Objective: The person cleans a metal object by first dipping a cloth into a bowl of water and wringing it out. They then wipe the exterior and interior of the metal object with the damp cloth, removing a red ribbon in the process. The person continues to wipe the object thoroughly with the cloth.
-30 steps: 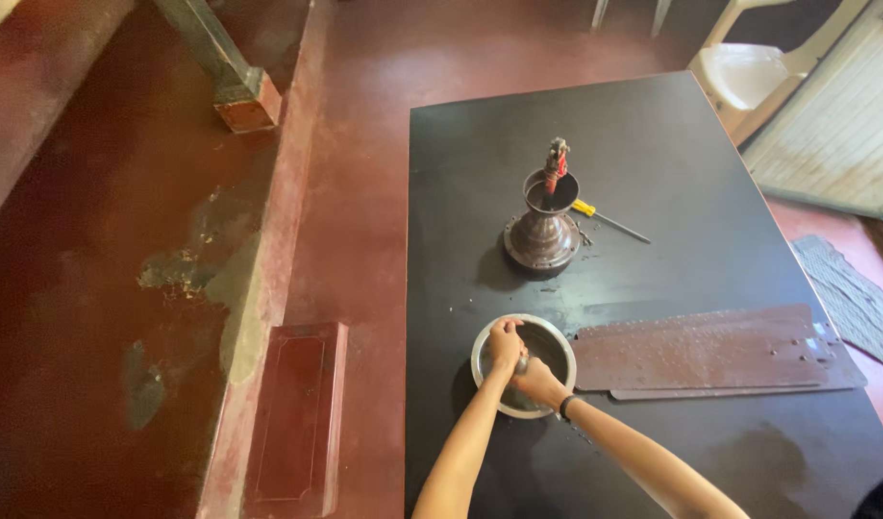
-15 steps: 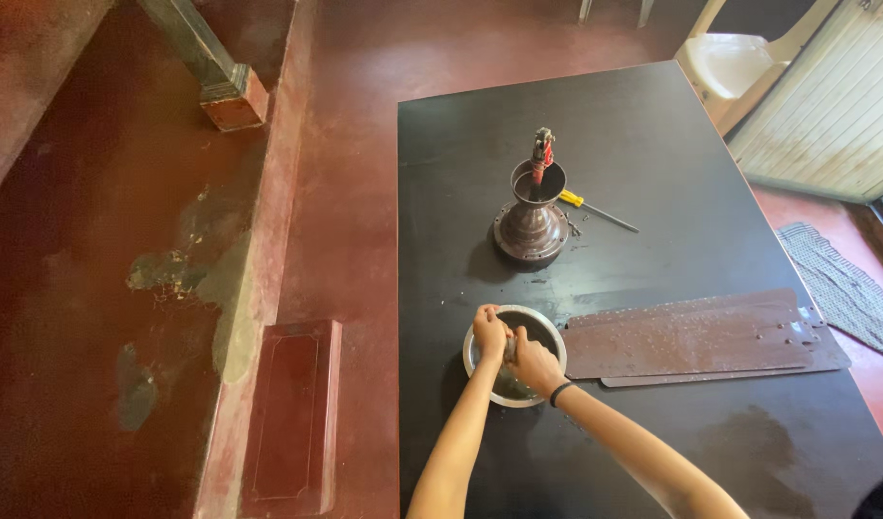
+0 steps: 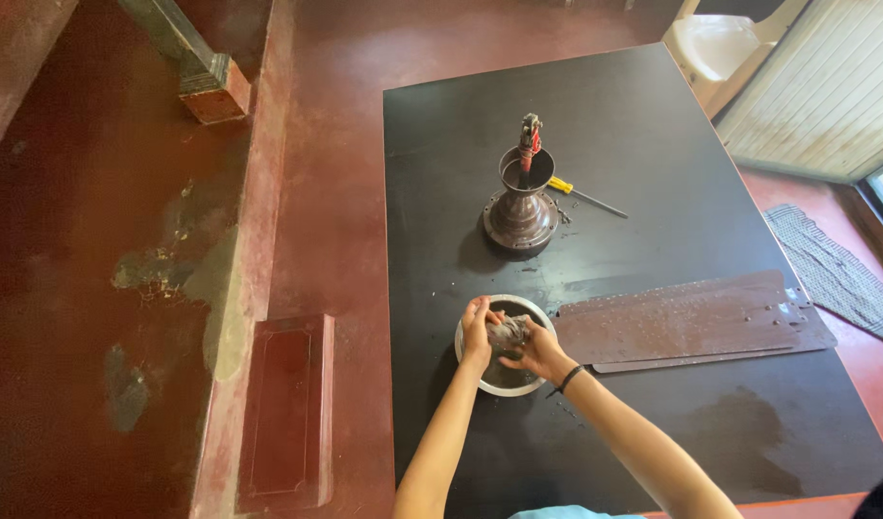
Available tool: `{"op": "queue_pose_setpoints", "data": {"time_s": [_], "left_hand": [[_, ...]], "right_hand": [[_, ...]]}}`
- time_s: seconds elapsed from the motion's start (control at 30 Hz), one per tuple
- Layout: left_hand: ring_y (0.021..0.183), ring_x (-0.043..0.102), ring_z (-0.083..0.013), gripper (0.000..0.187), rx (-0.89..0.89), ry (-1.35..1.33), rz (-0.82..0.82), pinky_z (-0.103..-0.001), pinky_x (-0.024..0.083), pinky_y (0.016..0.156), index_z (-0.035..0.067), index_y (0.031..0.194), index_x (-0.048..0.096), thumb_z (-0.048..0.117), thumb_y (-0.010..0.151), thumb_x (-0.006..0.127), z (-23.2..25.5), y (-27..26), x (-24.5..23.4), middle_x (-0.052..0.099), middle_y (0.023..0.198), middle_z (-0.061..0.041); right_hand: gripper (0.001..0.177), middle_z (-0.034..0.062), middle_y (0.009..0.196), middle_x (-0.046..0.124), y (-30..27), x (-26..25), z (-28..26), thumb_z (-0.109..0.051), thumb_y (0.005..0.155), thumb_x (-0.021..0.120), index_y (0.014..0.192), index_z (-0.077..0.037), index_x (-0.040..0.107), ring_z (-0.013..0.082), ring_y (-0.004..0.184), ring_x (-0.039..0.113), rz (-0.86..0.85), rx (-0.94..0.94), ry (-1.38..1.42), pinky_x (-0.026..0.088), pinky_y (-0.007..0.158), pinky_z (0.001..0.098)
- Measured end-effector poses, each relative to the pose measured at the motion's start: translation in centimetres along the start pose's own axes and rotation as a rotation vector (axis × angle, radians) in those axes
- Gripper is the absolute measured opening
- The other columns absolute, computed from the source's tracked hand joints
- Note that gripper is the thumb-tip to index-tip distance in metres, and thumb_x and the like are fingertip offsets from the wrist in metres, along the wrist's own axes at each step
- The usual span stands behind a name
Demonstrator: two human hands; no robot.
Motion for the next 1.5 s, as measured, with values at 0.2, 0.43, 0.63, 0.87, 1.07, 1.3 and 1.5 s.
{"op": "queue_pose_setpoints", "data": {"time_s": [0.2,0.43,0.63,0.87,1.07,1.3,1.5], "left_hand": [[0.064,0.058,-0.0144,0.035,0.081,0.062,-0.14,-0.03,0.053,0.073,0.0,0.114,0.062,0.033,0.108,0.053,0.8,-1.9,-0.1,0.056,0.065,-0.003],[0.088,0.065,-0.0118,0.028,0.049,0.303,-0.107,-0.029,0.052,0.081,0.006,0.122,0.059,0.027,0.104,0.057,1.7,2.2,-1.0,0.07,0.095,-0.004],[0.092,0.072,-0.0143,0.032,-0.253,0.135,-0.302,-0.031,0.056,0.086,0.008,0.123,0.057,0.029,0.1,0.056,4.2,0.7,3.3,0.076,0.103,-0.007],[0.043,0.042,-0.0081,0.032,-0.296,0.087,-0.556,-0.026,0.043,0.049,0.005,0.126,0.062,0.032,0.111,0.054,2.3,2.0,3.3,0.041,0.053,0.003],[0.034,0.034,-0.0098,0.033,-0.202,0.214,-0.146,-0.029,0.033,0.035,0.005,0.108,0.063,0.031,0.11,0.043,-1.9,3.7,1.2,0.036,0.049,0.001],[0.033,0.038,-0.0119,0.031,-0.027,0.354,0.071,-0.031,0.03,0.032,0.003,0.1,0.062,0.024,0.11,0.042,-2.3,4.2,0.4,0.042,0.05,-0.002],[0.037,0.049,-0.0161,0.029,0.059,0.512,0.193,-0.033,0.038,0.035,0.003,0.101,0.062,0.021,0.11,0.041,-1.8,4.0,-0.2,0.052,0.054,-0.008]], "right_hand": [[0.038,0.0107,0.122,0.069,-0.8,1.7,-0.5,-0.025,0.107,0.068,0.134,-0.001,0.06,0.0241,0.109,0.069,-0.27,-0.165,-0.089,0.061,0.084,0.0435],[0.038,0.0014,0.107,0.071,-7.4,4.4,-2.0,-0.043,0.09,0.063,0.121,-0.023,0.056,0.0198,0.091,0.072,-0.178,0.05,-0.393,0.06,0.065,0.0381],[0.032,0.0038,0.095,0.072,-4.1,1.8,-0.9,-0.031,0.093,0.072,0.113,-0.007,0.065,0.0155,0.077,0.07,-0.343,0.007,-0.386,0.061,0.06,0.0331],[0.023,0.0066,0.088,0.072,-1.9,0.2,-0.6,-0.021,0.091,0.076,0.103,-0.004,0.066,0.0148,0.07,0.069,-0.447,0.027,-0.506,0.056,0.056,0.029],[0.029,0.014,0.081,0.073,2.5,-1.3,0.2,-0.02,0.082,0.077,0.093,0.006,0.072,0.0212,0.069,0.069,-0.172,-0.314,-1.139,0.055,0.06,0.0343],[0.038,0.0307,0.085,0.073,1.0,1.0,1.3,-0.026,0.08,0.073,0.092,0.009,0.069,0.0423,0.083,0.075,0.082,-0.637,-1.608,0.059,0.076,0.0469],[0.035,0.0288,0.091,0.072,-1.6,3.4,2.0,-0.026,0.086,0.072,0.101,0.004,0.063,0.0459,0.087,0.07,0.203,-0.74,-1.719,0.057,0.079,0.0512]]}}
Point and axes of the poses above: each hand's wrist, its own y-axis towards the middle knuckle, its own x-axis out of the palm, z = x × y, the point moved 2 cm from there along y, towards the middle knuckle
